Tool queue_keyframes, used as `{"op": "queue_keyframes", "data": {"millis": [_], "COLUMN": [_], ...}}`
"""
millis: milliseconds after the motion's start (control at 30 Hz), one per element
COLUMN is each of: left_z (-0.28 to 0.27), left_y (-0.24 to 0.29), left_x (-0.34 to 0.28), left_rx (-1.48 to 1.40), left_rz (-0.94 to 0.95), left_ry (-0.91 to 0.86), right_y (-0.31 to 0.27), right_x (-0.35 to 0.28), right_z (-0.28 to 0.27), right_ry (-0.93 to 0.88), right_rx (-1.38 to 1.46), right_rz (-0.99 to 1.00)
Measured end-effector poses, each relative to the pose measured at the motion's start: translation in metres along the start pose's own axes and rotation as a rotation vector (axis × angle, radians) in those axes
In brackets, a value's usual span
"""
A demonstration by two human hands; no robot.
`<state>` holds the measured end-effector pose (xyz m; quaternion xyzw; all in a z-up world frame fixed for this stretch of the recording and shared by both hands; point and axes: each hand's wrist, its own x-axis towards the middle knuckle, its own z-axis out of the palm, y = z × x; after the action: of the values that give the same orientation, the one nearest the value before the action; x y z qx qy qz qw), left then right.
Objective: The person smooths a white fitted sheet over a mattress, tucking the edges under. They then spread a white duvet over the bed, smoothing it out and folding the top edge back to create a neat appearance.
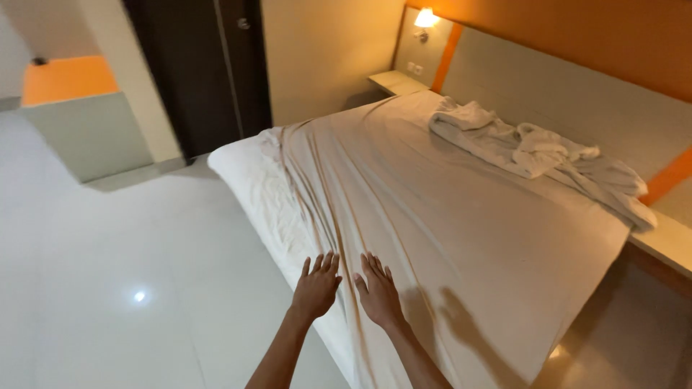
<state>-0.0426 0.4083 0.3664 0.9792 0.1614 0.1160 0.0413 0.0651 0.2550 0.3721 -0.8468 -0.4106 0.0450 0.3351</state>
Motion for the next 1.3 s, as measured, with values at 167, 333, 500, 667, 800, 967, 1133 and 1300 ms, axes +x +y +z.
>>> {"op": "queue_keyframes", "data": {"millis": [167,333,500,667,800,967,1133,1300], "left_z": [0.009,0.012,0.02,0.05,0.082,0.077,0.087,0.11], "left_y": [-0.044,-0.068,-0.08,-0.098,-0.114,-0.13,-0.15,-0.164], "left_x": [0.049,0.084,0.114,0.172,0.222,0.272,0.326,0.371], "left_rx": [-0.017,-0.021,-0.021,-0.072,-0.081,-0.069,-0.065,-0.083], "left_rz": [0.094,0.208,0.32,0.379,0.397,0.434,0.465,0.502], "left_ry": [-0.035,-0.134,-0.178,-0.176,-0.188,-0.183,-0.213,-0.227], "right_y": [0.003,0.0,0.012,0.003,0.058,0.064,0.073,0.09], "right_x": [0.044,0.066,0.087,0.125,0.174,0.221,0.271,0.301], "right_z": [0.022,0.042,0.064,0.053,0.078,0.079,0.079,0.082], "right_ry": [0.073,0.151,0.207,0.212,0.279,0.296,0.278,0.273], "right_rx": [-0.016,-0.016,-0.09,-0.068,-0.155,-0.158,-0.14,-0.122], "right_rz": [0.084,0.191,0.286,0.389,0.296,0.358,0.452,0.479]}}
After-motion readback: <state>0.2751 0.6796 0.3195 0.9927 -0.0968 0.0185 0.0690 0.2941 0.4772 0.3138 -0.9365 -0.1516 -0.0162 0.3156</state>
